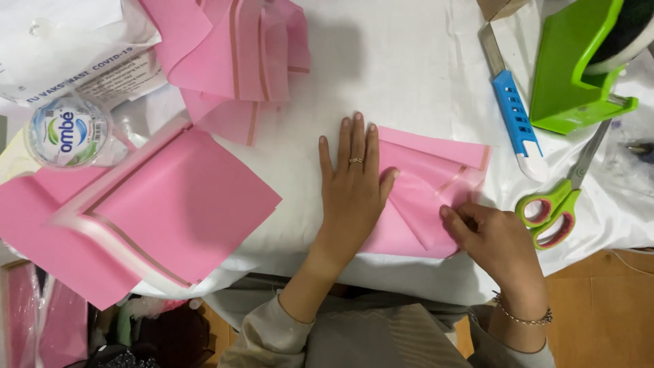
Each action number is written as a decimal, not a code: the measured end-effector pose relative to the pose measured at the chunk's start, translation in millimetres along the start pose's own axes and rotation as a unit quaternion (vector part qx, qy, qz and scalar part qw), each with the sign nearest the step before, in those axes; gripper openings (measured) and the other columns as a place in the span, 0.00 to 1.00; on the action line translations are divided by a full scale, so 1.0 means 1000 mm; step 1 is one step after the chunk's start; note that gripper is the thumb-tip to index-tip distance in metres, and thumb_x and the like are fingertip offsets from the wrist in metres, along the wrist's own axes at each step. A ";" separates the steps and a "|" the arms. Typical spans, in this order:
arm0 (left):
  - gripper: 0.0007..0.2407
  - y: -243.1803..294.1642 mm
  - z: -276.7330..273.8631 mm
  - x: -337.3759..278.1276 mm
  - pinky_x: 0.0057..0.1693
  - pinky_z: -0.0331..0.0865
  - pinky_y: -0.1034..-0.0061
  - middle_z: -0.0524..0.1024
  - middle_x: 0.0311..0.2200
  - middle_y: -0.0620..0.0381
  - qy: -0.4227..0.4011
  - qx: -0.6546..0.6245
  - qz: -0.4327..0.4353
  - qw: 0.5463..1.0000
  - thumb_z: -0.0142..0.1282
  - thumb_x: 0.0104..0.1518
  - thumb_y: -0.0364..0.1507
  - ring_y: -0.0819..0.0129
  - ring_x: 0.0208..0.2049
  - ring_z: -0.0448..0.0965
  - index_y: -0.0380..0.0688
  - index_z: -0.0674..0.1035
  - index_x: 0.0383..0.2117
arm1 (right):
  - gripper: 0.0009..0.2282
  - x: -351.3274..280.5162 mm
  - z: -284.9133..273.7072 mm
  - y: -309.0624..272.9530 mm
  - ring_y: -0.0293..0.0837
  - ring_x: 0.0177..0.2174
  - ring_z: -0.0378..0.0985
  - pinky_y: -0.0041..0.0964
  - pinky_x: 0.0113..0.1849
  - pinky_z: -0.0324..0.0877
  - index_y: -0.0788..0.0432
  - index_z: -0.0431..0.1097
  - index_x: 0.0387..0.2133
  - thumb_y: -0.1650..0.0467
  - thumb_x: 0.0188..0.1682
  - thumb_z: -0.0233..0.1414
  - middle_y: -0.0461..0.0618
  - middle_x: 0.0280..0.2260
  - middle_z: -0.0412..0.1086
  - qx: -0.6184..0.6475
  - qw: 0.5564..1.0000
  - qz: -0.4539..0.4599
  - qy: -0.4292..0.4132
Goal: The person folds pink paper sheets on a white table, repeatedly folding the edges and pressing them flat. They handle the paper by hand, stacking the folded pieces as they complete each one.
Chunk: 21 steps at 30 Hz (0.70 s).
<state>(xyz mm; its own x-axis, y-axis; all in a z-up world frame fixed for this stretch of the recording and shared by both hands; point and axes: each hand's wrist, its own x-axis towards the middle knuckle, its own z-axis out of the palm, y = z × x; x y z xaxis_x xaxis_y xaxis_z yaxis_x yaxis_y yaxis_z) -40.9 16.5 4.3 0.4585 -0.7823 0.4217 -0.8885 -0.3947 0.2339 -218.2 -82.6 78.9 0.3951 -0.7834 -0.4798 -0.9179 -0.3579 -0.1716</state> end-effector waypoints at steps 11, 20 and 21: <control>0.25 0.029 0.016 -0.012 0.73 0.51 0.50 0.60 0.68 0.34 0.037 -0.098 0.025 0.994 0.49 0.64 0.36 0.43 0.71 0.58 0.28 0.68 0.63 | 0.11 0.002 -0.008 0.008 0.49 0.18 0.81 0.42 0.31 0.71 0.58 0.77 0.23 0.65 0.48 0.52 0.53 0.11 0.72 0.087 0.996 0.002 -0.007; 0.48 0.035 0.016 -0.010 0.75 0.52 0.45 0.56 0.68 0.31 0.028 -0.176 0.014 0.984 0.70 0.39 0.51 0.36 0.72 0.53 0.27 0.66 0.63 | 0.12 0.029 -0.095 0.062 0.43 0.33 0.84 0.36 0.39 0.78 0.60 0.76 0.48 0.74 0.52 0.53 0.51 0.39 0.81 0.131 0.977 -0.160 0.045; 0.49 0.036 0.015 -0.010 0.75 0.52 0.46 0.55 0.68 0.30 0.028 -0.180 0.011 0.983 0.71 0.37 0.51 0.35 0.72 0.52 0.26 0.66 0.63 | 0.09 0.044 -0.096 0.076 0.38 0.32 0.72 0.32 0.35 0.67 0.59 0.75 0.51 0.73 0.60 0.53 0.48 0.37 0.74 0.168 0.963 -0.137 0.159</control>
<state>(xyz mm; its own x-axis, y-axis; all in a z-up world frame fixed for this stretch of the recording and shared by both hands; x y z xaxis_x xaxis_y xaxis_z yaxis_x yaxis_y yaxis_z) -77.7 2.5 -5.0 0.4490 -0.7570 0.4747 -0.8388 -0.1741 0.5158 -267.2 -193.0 127.0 0.5673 -0.8176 -0.0985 -0.7165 -0.4310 -0.5486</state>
